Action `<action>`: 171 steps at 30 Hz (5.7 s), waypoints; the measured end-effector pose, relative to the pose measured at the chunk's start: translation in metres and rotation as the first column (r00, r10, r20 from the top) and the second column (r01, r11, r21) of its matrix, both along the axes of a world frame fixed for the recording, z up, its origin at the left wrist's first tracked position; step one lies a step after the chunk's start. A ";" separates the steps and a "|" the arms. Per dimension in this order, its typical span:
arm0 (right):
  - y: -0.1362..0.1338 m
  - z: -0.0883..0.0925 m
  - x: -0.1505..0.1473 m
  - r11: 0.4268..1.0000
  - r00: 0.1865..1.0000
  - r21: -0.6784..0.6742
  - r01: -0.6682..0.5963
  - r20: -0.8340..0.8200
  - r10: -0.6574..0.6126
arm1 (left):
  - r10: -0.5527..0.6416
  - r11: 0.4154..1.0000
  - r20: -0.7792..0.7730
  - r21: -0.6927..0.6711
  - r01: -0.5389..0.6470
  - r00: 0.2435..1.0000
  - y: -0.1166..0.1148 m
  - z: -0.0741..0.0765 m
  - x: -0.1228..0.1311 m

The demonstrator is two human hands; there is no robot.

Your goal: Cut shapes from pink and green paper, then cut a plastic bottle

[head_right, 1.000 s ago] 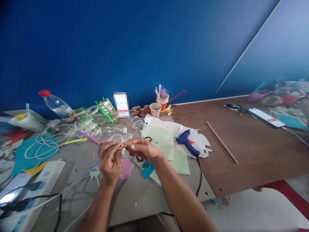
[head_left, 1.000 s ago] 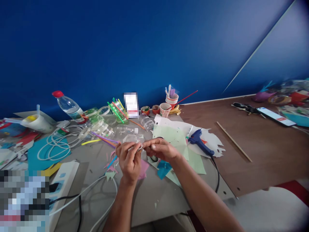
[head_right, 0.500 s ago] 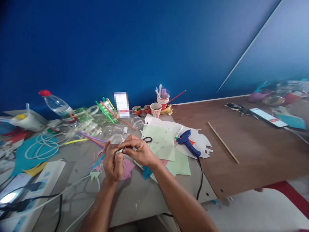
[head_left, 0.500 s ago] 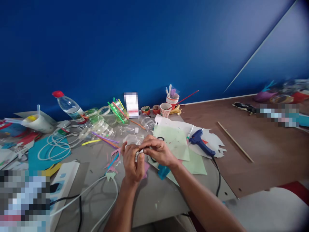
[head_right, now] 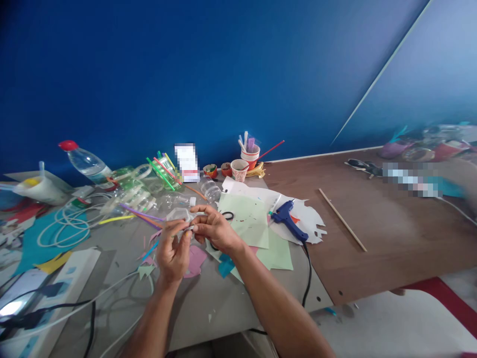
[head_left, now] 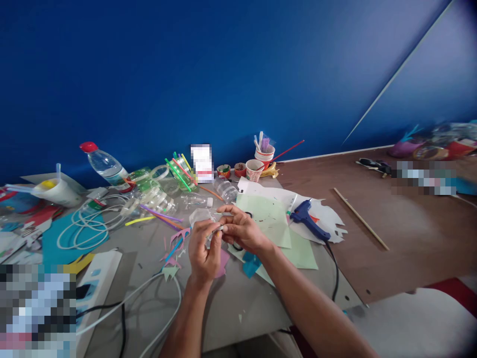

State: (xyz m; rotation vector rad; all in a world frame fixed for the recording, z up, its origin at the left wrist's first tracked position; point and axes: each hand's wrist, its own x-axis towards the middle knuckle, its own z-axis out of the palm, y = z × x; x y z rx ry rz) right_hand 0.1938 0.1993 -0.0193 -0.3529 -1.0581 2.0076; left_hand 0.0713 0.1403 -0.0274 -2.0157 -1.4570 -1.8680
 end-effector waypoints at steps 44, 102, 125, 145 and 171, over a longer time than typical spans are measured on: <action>-0.004 0.003 -0.011 0.965 0.970 -0.115 0.235 0.088 -0.226 | 0.193 0.981 -0.194 0.024 -0.192 0.962 -0.001 0.001 -0.001; -0.004 0.015 0.011 0.150 0.157 0.048 -0.988 0.392 0.907 | 0.530 0.842 0.008 -0.127 -0.525 0.848 0.008 -0.006 -0.034; -0.005 0.009 0.007 0.607 0.634 0.184 -0.773 0.190 0.750 | 0.453 0.882 -0.012 -0.136 -0.451 0.891 0.007 -0.003 -0.028; 0.024 0.028 0.029 0.934 0.833 0.355 0.042 0.503 -0.229 | 0.371 0.908 -0.285 -0.086 -0.409 0.884 0.011 -0.013 -0.023; 0.024 -0.021 0.014 0.603 0.636 0.790 0.108 0.411 -0.652 | 0.258 0.946 0.387 -0.287 -0.150 0.885 0.013 -0.021 -0.026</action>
